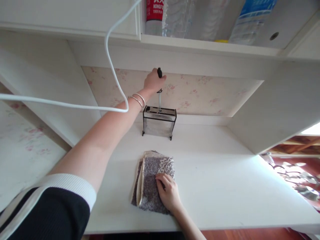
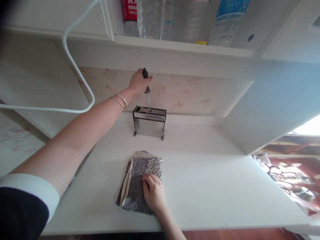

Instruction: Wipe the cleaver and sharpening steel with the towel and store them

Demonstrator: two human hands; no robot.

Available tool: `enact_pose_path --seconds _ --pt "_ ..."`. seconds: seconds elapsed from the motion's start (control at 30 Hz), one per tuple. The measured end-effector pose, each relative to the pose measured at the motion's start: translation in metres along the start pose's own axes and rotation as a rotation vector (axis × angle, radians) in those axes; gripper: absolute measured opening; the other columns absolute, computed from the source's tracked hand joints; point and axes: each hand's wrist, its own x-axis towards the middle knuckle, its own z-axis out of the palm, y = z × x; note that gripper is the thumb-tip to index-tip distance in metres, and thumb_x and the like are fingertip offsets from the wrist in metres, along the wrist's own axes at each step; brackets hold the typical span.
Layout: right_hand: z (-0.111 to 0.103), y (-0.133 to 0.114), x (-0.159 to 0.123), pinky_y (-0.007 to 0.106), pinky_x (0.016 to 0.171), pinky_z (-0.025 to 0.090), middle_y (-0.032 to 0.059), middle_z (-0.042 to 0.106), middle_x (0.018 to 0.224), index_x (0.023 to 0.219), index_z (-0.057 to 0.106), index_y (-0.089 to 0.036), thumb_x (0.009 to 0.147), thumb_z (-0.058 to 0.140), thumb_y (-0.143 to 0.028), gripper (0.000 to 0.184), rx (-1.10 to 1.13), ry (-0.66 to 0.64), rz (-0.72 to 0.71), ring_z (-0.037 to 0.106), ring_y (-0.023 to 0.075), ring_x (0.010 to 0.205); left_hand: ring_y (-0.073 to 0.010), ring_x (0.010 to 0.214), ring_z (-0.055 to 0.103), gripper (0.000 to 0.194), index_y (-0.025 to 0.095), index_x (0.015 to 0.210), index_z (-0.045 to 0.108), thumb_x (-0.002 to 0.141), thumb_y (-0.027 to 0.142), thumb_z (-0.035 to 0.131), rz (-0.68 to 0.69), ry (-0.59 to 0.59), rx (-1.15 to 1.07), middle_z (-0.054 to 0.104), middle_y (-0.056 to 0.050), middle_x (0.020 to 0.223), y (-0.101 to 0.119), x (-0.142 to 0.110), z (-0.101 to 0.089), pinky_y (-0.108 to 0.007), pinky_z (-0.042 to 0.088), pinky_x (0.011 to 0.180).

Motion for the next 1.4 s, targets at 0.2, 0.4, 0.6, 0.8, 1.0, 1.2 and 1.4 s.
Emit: enact_pose_path --seconds 0.2,0.4,0.6,0.8,1.0,1.2,1.4 --pt "-0.001 0.0 0.0 0.031 0.082 0.051 0.0043 0.068 0.094 0.09 0.065 -0.023 0.092 0.046 -0.018 0.02 0.011 0.006 0.01 0.063 0.0176 0.091 -0.025 0.109 0.056 0.045 0.014 0.122 0.043 0.092 0.047 0.044 0.091 -0.073 -0.016 0.055 -0.009 0.12 0.006 0.006 -0.024 -0.036 0.048 0.086" --pt "0.0 -0.001 -0.002 0.032 0.084 0.05 0.0045 0.067 0.096 0.09 0.064 -0.023 0.093 0.045 -0.02 0.019 0.027 0.01 0.029 0.062 0.0181 0.093 -0.019 0.097 0.061 0.051 0.005 0.126 0.034 0.097 0.046 0.027 0.149 -0.019 -0.053 0.046 -0.011 0.122 0.013 0.011 -0.04 -0.031 0.047 0.078" --pt "-0.001 -0.003 -0.002 0.032 0.084 0.049 0.0041 0.066 0.096 0.091 0.063 -0.023 0.094 0.044 -0.022 0.019 0.024 -0.02 0.048 0.061 0.0179 0.093 -0.0138 0.08 0.066 0.039 0.01 0.11 0.042 0.093 0.046 0.043 0.24 0.202 -0.223 0.053 -0.005 0.1 -0.002 -0.025 -0.06 -0.027 0.051 0.071" --pt "0.0 0.001 -0.006 0.032 0.086 0.048 0.0044 0.066 0.1 0.096 0.061 -0.024 0.096 0.044 -0.026 0.017 0.024 -0.046 0.065 0.06 0.0187 0.096 -0.0136 0.082 0.066 0.027 0.024 0.103 0.044 0.087 0.037 0.061 0.335 0.419 -0.545 0.058 -0.002 0.096 -0.05 -0.133 -0.077 -0.026 0.059 0.065" --pt "0.003 0.006 -0.008 0.034 0.085 0.049 0.004 0.067 0.101 0.101 0.061 -0.025 0.096 0.044 -0.028 0.017 -0.044 -0.042 0.094 0.062 0.0201 0.096 -0.017 0.094 0.064 0.026 0.022 0.101 0.049 0.081 0.017 0.066 0.375 0.545 -0.229 0.064 -0.005 0.1 -0.112 -0.265 -0.087 -0.033 0.057 0.078" --pt "0.009 -0.009 -0.003 0.043 0.101 0.042 0.0019 0.064 0.122 0.115 0.062 -0.027 0.096 0.045 -0.027 0.026 -0.273 -0.204 -0.076 0.053 0.0232 0.119 -0.0163 0.088 0.066 0.037 0.022 0.101 0.056 0.072 0.002 0.07 0.476 0.363 0.068 0.066 -0.006 0.098 -0.172 -0.369 -0.08 -0.03 0.057 0.076" --pt "0.025 -0.03 0.022 0.053 0.111 0.028 -0.0028 0.052 0.137 0.128 0.056 -0.031 0.096 0.042 -0.035 0.035 -0.394 -0.428 -0.152 0.039 0.0251 0.134 -0.0185 0.093 0.065 0.044 0.021 0.107 0.057 0.072 -0.003 0.068 0.448 0.179 0.14 0.066 -0.008 0.102 -0.21 -0.434 -0.08 -0.034 0.056 0.081"
